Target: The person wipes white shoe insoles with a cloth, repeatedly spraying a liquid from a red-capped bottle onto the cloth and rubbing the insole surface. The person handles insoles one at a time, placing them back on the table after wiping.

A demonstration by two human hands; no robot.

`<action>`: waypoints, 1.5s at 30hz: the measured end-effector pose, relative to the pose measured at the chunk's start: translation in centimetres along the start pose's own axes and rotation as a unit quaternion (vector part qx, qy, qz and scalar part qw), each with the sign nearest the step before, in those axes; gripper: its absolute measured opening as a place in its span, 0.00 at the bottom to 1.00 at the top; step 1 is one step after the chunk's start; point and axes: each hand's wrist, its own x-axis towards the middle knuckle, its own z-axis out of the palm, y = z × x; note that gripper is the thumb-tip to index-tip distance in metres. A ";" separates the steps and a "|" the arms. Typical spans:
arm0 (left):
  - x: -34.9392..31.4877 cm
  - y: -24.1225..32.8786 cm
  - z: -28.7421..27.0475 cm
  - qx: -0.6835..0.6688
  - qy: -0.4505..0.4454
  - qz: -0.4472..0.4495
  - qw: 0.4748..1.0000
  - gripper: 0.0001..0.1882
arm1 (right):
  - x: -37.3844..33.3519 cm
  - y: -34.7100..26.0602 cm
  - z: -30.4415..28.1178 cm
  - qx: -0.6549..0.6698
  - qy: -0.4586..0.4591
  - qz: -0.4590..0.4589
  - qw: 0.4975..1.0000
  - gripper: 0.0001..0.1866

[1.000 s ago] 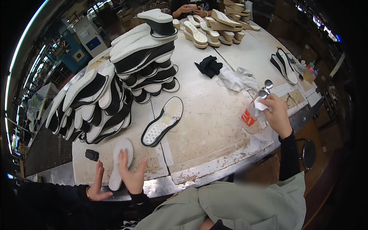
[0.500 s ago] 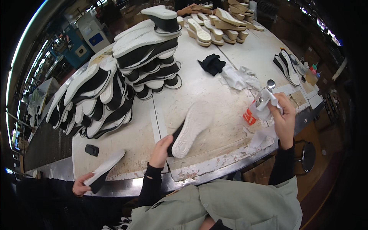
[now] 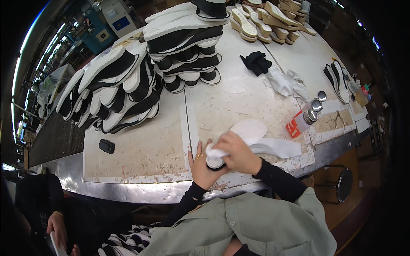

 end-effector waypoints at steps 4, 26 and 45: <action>-0.4 -2.0 0.8 0.014 0.003 0.044 0.999 0.35 | -0.8 -1.0 -0.9 0.018 -0.094 -0.113 0.989 0.21; -0.2 0.9 0.8 -0.169 0.086 0.016 0.982 0.35 | -1.8 -1.9 -0.9 -0.060 0.003 -0.070 0.996 0.20; -2.5 1.8 -0.3 -0.226 0.126 -0.034 0.965 0.35 | -0.2 3.0 0.2 -0.111 0.172 0.026 0.979 0.17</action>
